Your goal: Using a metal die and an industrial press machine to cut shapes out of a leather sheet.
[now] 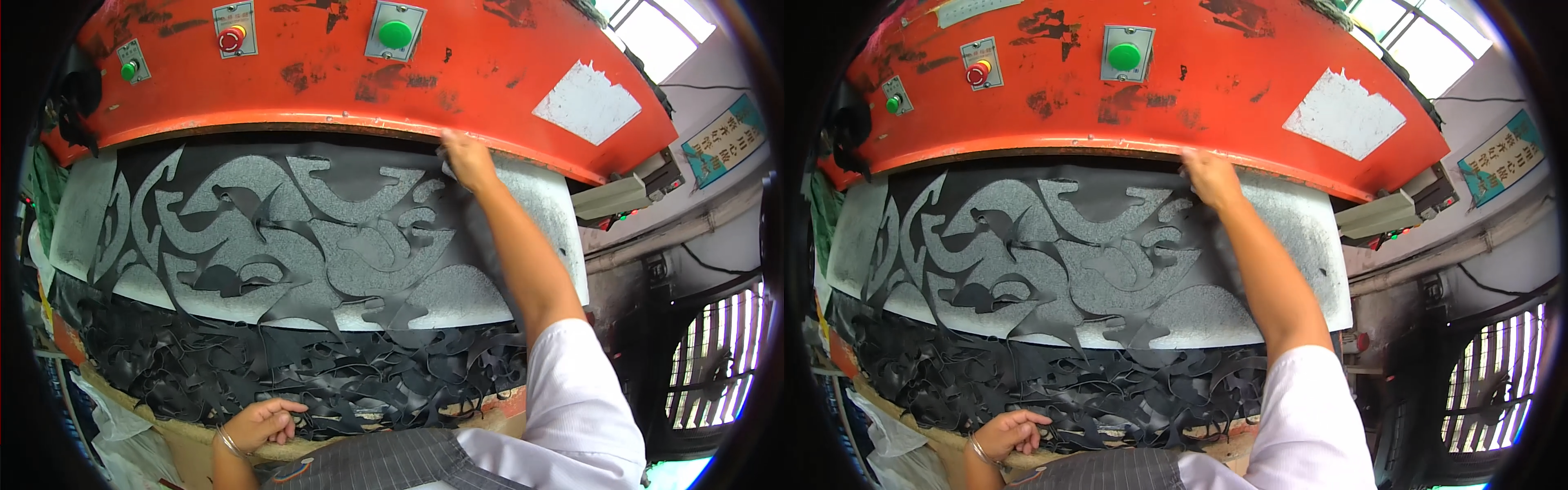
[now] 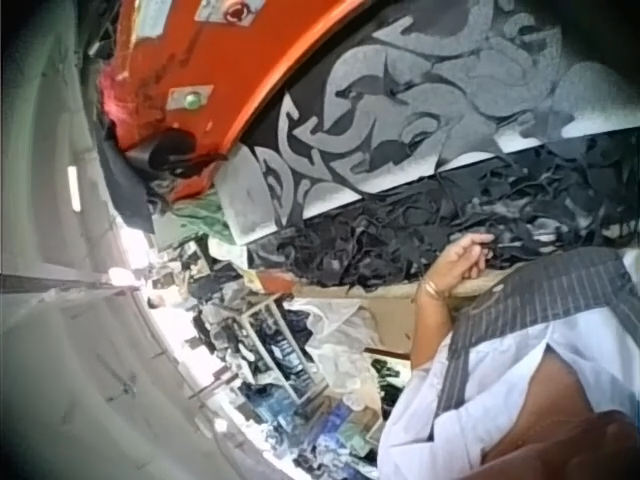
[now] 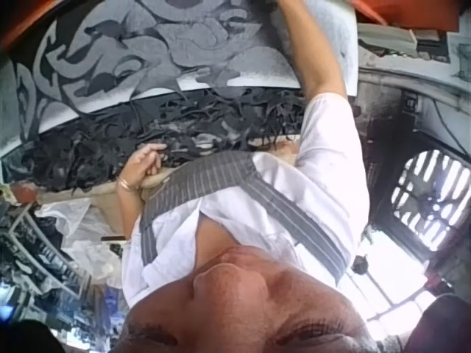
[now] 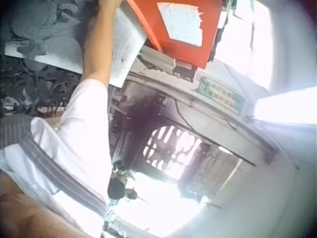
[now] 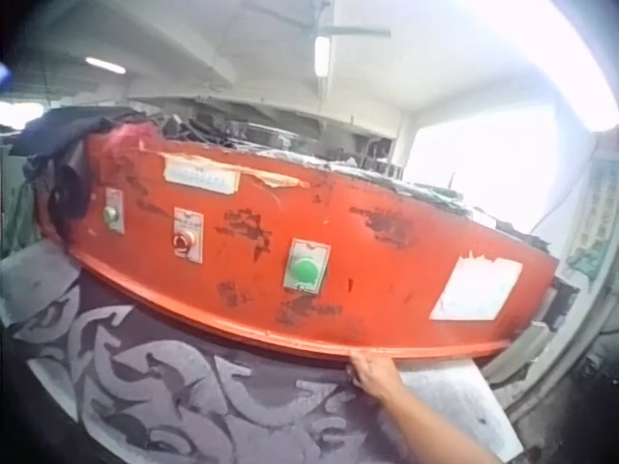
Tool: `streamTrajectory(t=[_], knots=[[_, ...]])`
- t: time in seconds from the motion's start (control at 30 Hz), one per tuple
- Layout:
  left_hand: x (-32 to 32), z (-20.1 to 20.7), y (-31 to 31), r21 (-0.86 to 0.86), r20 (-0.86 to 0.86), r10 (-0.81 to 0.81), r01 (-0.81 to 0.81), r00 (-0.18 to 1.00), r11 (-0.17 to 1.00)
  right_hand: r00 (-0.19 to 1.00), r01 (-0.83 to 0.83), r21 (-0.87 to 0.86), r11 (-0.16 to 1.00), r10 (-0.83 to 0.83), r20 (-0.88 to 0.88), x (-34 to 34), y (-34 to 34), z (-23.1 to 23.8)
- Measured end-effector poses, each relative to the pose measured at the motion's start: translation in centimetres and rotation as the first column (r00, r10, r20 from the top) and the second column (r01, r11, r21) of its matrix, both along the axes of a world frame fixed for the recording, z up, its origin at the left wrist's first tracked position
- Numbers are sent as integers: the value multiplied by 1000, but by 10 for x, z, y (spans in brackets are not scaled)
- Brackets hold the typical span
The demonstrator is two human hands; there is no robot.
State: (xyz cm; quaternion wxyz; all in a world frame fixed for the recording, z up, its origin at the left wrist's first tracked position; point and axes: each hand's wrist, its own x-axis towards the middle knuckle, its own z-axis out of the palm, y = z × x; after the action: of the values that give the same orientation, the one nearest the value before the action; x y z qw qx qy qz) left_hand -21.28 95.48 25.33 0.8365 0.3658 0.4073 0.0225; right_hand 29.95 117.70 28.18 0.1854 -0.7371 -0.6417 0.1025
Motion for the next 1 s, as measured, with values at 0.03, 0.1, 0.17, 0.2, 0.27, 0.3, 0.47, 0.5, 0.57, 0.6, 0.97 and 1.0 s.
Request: streamTrajectory(t=[0.03,0.1,0.17,0.2,0.27,0.3,0.47,0.5,0.57,0.6,0.97,1.0], knots=[[1,1,4,2,10,-5,5,1000,1000,965,120,100,988,-92,-246,17,-8,-4],[-1,3,6,37,6,-13,13,1000,999,861,248,162,955,-141,-488,17,-27,-6],[-4,0,4,17,15,17,-17,1000,1000,703,241,-99,965,-244,-668,4,-56,5],[-3,-2,3,11,17,22,-22,1000,1000,761,262,-142,954,-295,-578,3,-64,2],[-3,-4,2,11,17,26,-26,1000,1000,835,327,-203,923,-383,-394,-7,-73,0],[-4,-6,3,-11,30,33,-32,999,999,834,328,-199,923,-382,-398,-11,-74,-2],[-4,-10,5,-89,78,70,-63,994,994,840,427,-234,873,-479,-256,-28,-67,0],[-4,-11,5,-94,83,65,-57,994,994,843,443,-218,870,-487,-229,-30,-66,0],[-6,-11,6,-97,86,64,-56,994,994,855,437,-190,879,-471,-215,-33,-64,-5],[-8,-11,5,-102,91,63,-54,994,993,867,429,-164,888,-456,-201,-37,-63,-6],[-23,40,164,764,189,497,-445,847,467,951,237,230,944,-176,-255,-76,-94,63],[-32,44,196,827,200,596,-461,778,323,948,197,313,929,-100,-301,-95,-87,77]])
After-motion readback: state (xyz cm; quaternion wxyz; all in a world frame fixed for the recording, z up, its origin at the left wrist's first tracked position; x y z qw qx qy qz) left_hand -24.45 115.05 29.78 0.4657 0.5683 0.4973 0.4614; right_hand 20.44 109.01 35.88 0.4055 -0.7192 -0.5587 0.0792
